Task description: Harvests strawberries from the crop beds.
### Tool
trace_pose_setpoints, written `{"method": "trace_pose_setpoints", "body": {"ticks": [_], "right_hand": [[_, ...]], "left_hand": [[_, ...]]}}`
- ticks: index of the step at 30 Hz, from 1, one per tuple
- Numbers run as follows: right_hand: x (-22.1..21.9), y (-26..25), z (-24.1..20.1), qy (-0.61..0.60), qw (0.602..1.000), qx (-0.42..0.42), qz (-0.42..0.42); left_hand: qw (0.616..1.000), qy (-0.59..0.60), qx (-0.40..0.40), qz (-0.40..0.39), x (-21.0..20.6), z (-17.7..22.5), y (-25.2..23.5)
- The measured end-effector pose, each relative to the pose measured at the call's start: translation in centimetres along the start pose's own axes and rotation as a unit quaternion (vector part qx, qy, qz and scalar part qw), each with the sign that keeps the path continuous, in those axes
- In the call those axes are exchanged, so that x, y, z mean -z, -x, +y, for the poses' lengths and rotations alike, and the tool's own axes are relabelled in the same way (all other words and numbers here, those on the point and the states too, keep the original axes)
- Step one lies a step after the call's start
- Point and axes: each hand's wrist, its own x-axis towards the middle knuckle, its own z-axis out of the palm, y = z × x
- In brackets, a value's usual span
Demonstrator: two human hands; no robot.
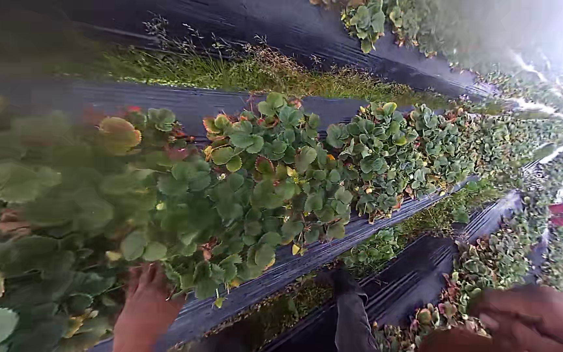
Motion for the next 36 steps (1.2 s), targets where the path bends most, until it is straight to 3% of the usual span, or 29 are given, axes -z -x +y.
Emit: {"method": "trace_pose_setpoints", "body": {"ticks": [2, 3, 5, 7, 9, 11, 12, 14, 16, 19, 21, 23, 25, 28, 30, 33, 36], "right_hand": [[2.2, -11.1, 4.2, 0.017, 0.983, 0.03, 0.18], [3.3, -17.9, 5.9, 0.011, 0.98, 0.009, 0.199], [3.3, -32.2, 8.8, -0.122, 0.969, -0.059, 0.208], [-2.1, -42.7, 7.8, -0.25, 0.927, -0.1, 0.261], [-10.1, -47.1, 1.7, -0.238, 0.936, -0.072, 0.25], [-18.9, -45.8, -3.6, -0.137, 0.973, -0.009, 0.187], [-20.6, -44.7, -4.6, -0.11, 0.983, 0.023, 0.149], [-19.5, -42.3, -4.8, -0.094, 0.989, 0.087, 0.068], [-15.0, -40.2, -2.8, -0.194, 0.973, 0.112, 0.06], [-7.2, -40.5, 5.3, -0.431, 0.875, 0.058, 0.214], [-4.4, -42.8, 14.2, -0.531, 0.794, -0.047, 0.292], [-3.6, -43.4, 22.8, -0.547, 0.76, -0.185, 0.299], [-3.6, -43.1, 27.3, -0.509, 0.774, -0.257, 0.276], [-3.9, -43.9, 27.3, -0.268, 0.896, -0.273, 0.228], [-4.1, -45.1, 25.2, -0.08, 0.945, -0.276, 0.159], [-4.5, -45.7, 24.1, -0.001, 0.955, -0.278, 0.106], [-4.5, -46.2, 25.2, -0.025, 0.958, -0.252, 0.131]], "left_hand": [[1.0, 0.001, 0.01, -0.011, 0.3, 0.3, 0.0], [1.0, -0.001, 0.019, -0.02, 0.6, 0.3, -0.1], [0.998, -0.022, 0.033, -0.045, 1.3, 0.4, -0.1], [0.997, -0.033, 0.034, -0.065, 1.5, 0.3, 0.0], [0.997, -0.041, 0.018, -0.065, 1.5, -0.1, -1.5], [0.997, -0.05, 0.002, -0.065, 1.2, -1.2, -0.4], [0.997, -0.048, -0.017, -0.053, 1.0, -1.4, -0.3], [0.997, -0.047, -0.036, -0.048, 1.2, -1.4, -0.7], [0.995, -0.063, -0.041, -0.071, 1.6, -1.3, -1.2], [0.989, -0.09, -0.032, -0.115, 1.7, -1.9, -2.0], [0.985, -0.099, -0.017, -0.138, 2.1, -2.0, -2.2], [0.985, -0.103, -0.001, -0.139, 2.5, -1.1, -2.3], [0.984, -0.116, 0.019, -0.131, 2.6, -0.5, -2.2], [0.972, -0.153, 0.052, -0.173, 3.9, 1.8, -1.8], [0.965, -0.163, 0.059, -0.198, 5.4, 3.7, -1.8], [0.969, -0.146, 0.04, -0.194, 5.2, 4.9, -2.4], [0.963, -0.146, 0.133, -0.183, 5.0, 6.0, -2.0]]}}
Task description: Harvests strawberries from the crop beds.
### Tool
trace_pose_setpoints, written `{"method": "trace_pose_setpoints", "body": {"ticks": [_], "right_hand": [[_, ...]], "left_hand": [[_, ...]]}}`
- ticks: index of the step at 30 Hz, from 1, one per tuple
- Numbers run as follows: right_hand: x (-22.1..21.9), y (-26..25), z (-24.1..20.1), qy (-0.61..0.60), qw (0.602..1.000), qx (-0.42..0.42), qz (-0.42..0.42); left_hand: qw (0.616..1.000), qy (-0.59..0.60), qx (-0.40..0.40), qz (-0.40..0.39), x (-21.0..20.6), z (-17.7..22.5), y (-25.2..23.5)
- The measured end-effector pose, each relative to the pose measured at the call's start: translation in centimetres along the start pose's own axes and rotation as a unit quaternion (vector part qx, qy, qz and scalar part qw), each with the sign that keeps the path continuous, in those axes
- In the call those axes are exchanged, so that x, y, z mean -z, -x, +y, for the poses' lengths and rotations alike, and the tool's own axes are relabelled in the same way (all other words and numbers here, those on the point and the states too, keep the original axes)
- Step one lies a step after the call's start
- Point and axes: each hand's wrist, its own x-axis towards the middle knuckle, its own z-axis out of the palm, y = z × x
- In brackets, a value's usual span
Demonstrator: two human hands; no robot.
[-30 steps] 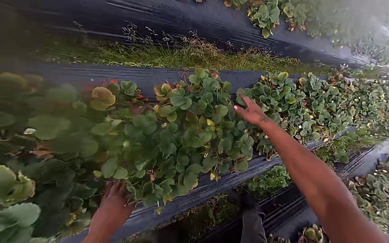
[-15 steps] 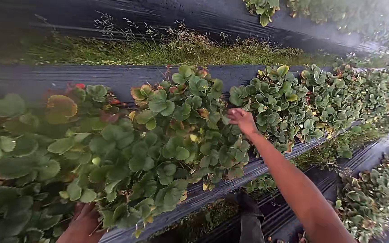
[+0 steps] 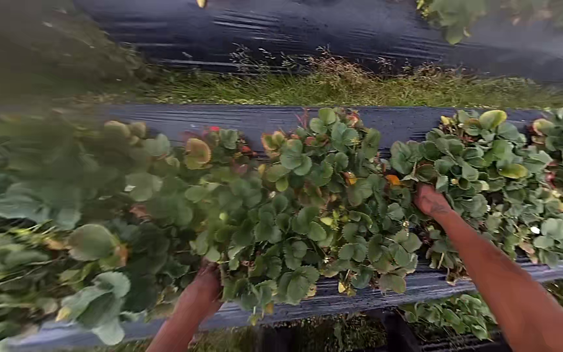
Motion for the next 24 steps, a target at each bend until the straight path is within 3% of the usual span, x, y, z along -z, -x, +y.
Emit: {"method": "trace_pose_setpoints", "body": {"ticks": [3, 6, 8, 10, 13, 16, 18, 21, 22, 24], "right_hand": [[0.8, 0.0, 0.9, 0.025, 0.998, 0.007, -0.062], [2.9, 2.6, 1.2, -0.027, 0.983, -0.062, -0.172], [3.0, 5.0, 1.5, 0.014, 0.971, -0.055, -0.231], [2.4, 7.2, 1.6, 0.104, 0.966, 0.002, -0.236], [1.1, 8.9, -0.4, 0.062, 0.981, 0.058, -0.174], [2.7, 14.4, -7.7, -0.007, 0.977, 0.152, -0.152], [5.0, 17.9, -12.5, -0.096, 0.952, 0.253, -0.143], [8.4, 21.7, -21.4, -0.285, 0.847, 0.437, -0.105], [8.6, 21.3, -24.8, -0.277, 0.846, 0.45, -0.064], [8.0, 16.5, -32.3, -0.164, 0.89, 0.425, 0.021]], "left_hand": [[0.999, 0.013, 0.047, -0.009, 0.3, -0.3, -0.1], [0.999, 0.007, 0.038, -0.023, -0.1, -0.8, -0.8], [0.999, 0.015, 0.034, -0.026, -0.3, -0.8, -0.7], [0.999, 0.037, 0.036, -0.017, -0.3, -0.6, -0.7], [0.998, 0.054, 0.035, -0.014, 0.1, -0.9, -1.0], [0.998, 0.051, 0.037, -0.024, -0.7, -1.2, -0.7], [0.998, 0.054, 0.035, -0.015, -0.7, -1.1, -0.9], [0.997, 0.065, 0.036, -0.007, -0.2, -1.5, -1.0], [0.997, 0.066, 0.037, -0.013, -0.6, -1.6, -0.4], [0.997, 0.075, 0.033, -0.01, -0.5, -1.3, -0.5]]}}
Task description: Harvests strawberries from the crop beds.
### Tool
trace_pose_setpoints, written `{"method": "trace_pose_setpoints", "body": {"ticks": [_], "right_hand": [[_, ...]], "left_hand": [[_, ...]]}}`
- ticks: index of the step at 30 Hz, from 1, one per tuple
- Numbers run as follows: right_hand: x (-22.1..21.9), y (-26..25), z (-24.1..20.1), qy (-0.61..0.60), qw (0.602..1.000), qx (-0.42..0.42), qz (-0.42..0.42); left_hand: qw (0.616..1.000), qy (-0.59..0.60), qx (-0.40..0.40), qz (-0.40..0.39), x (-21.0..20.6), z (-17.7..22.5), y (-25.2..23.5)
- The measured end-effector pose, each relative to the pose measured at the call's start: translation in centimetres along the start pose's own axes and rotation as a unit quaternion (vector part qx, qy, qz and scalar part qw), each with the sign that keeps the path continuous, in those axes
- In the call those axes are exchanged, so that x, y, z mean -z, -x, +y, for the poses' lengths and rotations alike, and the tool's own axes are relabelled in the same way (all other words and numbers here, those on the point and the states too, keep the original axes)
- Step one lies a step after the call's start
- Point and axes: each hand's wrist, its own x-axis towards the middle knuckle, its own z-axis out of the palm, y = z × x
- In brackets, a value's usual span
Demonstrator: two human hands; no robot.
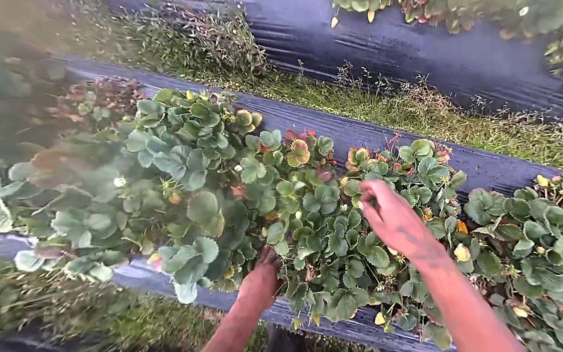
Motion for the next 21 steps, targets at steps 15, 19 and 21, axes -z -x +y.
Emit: {"method": "trace_pose_setpoints", "body": {"ticks": [15, 19, 21], "right_hand": [[-9.6, -11.0, 1.6, -0.221, 0.965, 0.029, -0.135], [-7.6, -9.6, -2.8, -0.391, 0.919, 0.038, -0.038], [-7.1, -15.1, -2.9, -0.212, 0.976, 0.007, 0.039]], "left_hand": [[0.998, 0.063, -0.023, 0.0, 0.3, -0.9, -0.5], [0.996, 0.079, -0.031, 0.011, -0.6, -1.3, -0.7], [0.996, 0.077, -0.035, 0.017, -0.7, -1.2, -0.8]]}}
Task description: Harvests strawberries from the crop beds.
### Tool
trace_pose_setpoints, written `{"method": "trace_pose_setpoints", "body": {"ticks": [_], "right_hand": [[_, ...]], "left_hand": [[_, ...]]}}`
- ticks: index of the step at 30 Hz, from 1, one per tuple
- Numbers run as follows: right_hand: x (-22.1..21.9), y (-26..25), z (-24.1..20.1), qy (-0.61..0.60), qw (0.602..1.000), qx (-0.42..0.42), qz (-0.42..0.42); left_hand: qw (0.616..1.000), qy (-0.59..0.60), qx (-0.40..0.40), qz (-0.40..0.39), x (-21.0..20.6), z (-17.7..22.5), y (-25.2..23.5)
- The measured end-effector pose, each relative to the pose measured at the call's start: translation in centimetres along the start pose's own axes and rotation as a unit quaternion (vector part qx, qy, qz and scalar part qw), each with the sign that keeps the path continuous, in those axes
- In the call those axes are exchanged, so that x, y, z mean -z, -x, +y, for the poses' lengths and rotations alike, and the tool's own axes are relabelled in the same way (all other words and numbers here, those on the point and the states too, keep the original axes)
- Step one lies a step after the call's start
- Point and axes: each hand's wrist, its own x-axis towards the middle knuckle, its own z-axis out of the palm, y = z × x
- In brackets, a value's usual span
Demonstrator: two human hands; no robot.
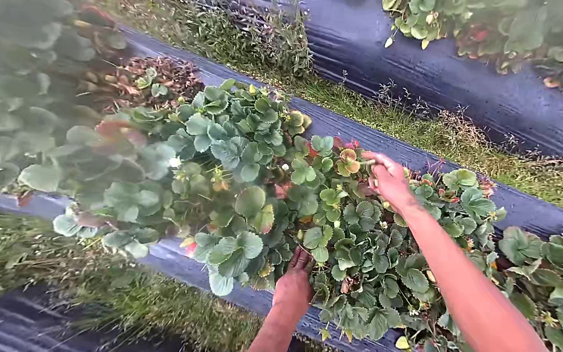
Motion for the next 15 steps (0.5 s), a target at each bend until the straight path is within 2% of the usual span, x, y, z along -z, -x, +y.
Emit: {"method": "trace_pose_setpoints", "body": {"ticks": [2, 4, 5, 7, 8, 10, 13, 15], "right_hand": [[-0.1, -6.6, 0.3, 0.226, 0.974, -0.033, -0.007], [-0.8, -10.5, 1.6, 0.4, 0.911, -0.076, -0.057], [-1.3, -11.3, 2.5, 0.447, 0.886, -0.092, -0.087], [-2.3, -11.6, 4.1, 0.485, 0.861, -0.1, -0.117], [-2.4, -11.3, 5.1, 0.482, 0.864, -0.088, -0.117], [-1.7, -8.6, 5.8, 0.406, 0.905, -0.085, -0.095], [-2.0, 1.9, 4.9, 0.205, 0.97, -0.127, -0.024], [-4.0, 9.8, 3.0, 0.039, 0.99, -0.135, -0.004]], "left_hand": [[1.0, 0.001, -0.002, -0.001, 0.3, 0.3, -0.1], [1.0, 0.012, -0.01, -0.005, 0.5, 0.9, -0.1], [1.0, 0.024, -0.012, -0.003, 0.5, 0.9, -0.1], [0.998, 0.056, -0.01, -0.001, 0.1, 0.4, -0.1], [0.997, 0.075, -0.01, 0.003, -0.2, 0.1, -0.3], [0.995, 0.103, -0.016, 0.007, -0.3, -0.4, -0.4], [0.99, 0.138, -0.03, 0.008, -0.4, -0.6, -0.4], [0.986, 0.161, -0.04, 0.009, -0.2, -0.7, -0.5]]}}
